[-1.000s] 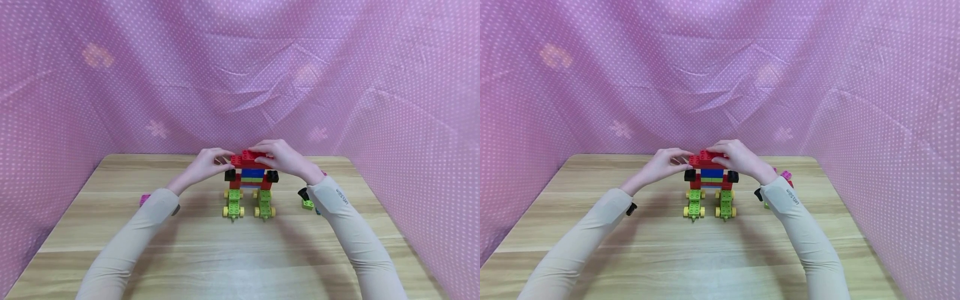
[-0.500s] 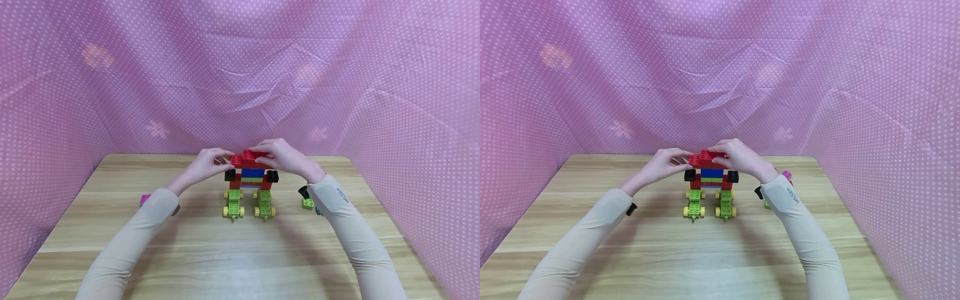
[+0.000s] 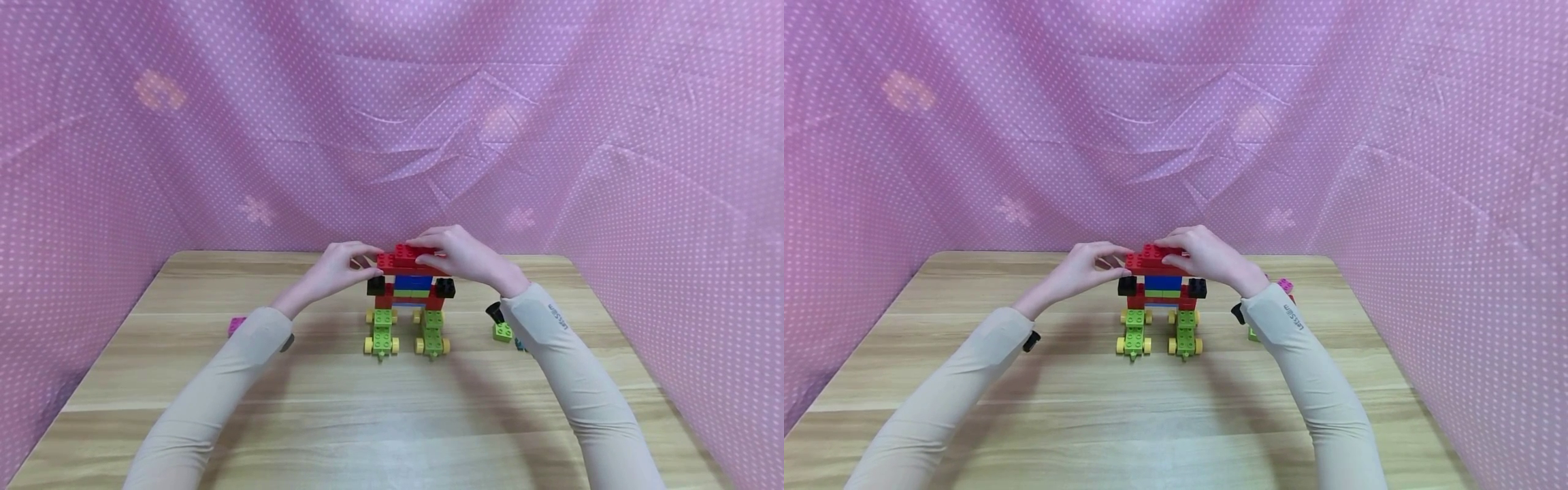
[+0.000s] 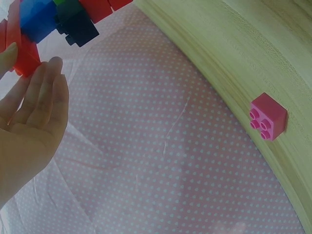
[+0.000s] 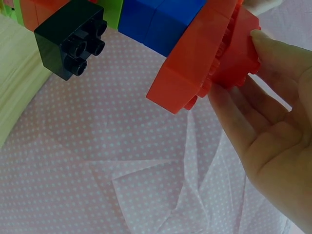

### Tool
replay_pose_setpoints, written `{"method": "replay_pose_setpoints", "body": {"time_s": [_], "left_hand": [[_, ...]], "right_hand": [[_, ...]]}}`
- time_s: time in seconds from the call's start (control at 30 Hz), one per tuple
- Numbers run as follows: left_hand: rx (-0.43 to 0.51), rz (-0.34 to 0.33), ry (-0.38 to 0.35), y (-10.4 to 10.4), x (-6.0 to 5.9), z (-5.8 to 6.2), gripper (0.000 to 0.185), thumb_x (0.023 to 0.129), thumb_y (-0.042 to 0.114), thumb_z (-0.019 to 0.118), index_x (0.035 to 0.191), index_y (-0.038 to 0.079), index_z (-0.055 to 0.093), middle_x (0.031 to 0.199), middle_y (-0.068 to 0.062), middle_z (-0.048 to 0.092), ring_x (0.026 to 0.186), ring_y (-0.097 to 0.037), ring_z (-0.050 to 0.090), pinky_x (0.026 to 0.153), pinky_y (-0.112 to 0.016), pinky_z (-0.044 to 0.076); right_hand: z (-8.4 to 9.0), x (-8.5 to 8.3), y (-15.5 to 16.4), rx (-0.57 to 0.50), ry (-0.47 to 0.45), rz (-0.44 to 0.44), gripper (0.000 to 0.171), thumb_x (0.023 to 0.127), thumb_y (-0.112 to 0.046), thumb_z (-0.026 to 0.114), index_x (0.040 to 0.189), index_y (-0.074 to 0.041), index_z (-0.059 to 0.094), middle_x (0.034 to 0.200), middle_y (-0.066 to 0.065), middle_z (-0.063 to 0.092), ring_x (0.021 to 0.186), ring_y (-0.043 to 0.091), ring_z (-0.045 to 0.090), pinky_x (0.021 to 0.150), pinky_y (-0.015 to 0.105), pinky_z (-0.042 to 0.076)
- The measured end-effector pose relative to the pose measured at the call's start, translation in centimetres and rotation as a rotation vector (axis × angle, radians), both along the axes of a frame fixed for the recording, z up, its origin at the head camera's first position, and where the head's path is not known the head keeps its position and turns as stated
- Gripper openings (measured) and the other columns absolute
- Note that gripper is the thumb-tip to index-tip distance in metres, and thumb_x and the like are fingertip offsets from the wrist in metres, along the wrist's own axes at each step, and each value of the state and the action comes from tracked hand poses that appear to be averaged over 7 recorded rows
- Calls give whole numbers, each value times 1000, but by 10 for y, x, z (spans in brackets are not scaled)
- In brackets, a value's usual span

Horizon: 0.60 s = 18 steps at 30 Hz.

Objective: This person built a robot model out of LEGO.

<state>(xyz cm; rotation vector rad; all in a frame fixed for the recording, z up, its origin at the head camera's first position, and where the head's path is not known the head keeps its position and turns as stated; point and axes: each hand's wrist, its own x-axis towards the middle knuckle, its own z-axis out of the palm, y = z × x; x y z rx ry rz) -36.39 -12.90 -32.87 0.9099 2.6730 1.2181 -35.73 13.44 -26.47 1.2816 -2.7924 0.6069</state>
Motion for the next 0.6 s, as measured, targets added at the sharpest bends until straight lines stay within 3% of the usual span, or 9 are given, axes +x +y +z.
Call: {"method": "replay_pose_setpoints", "body": {"time_s": [0.6], "left_hand": [[1,2,-6,0,-1,-1,38,92,22,71,127,8,66,120,-11,71,97,-23,71,88,-36,61]], "right_hand": [[0,2,0,-28,-26,-19,35,93,-12,69,127,-4,67,115,13,73,100,23,71,87,35,61]]}}
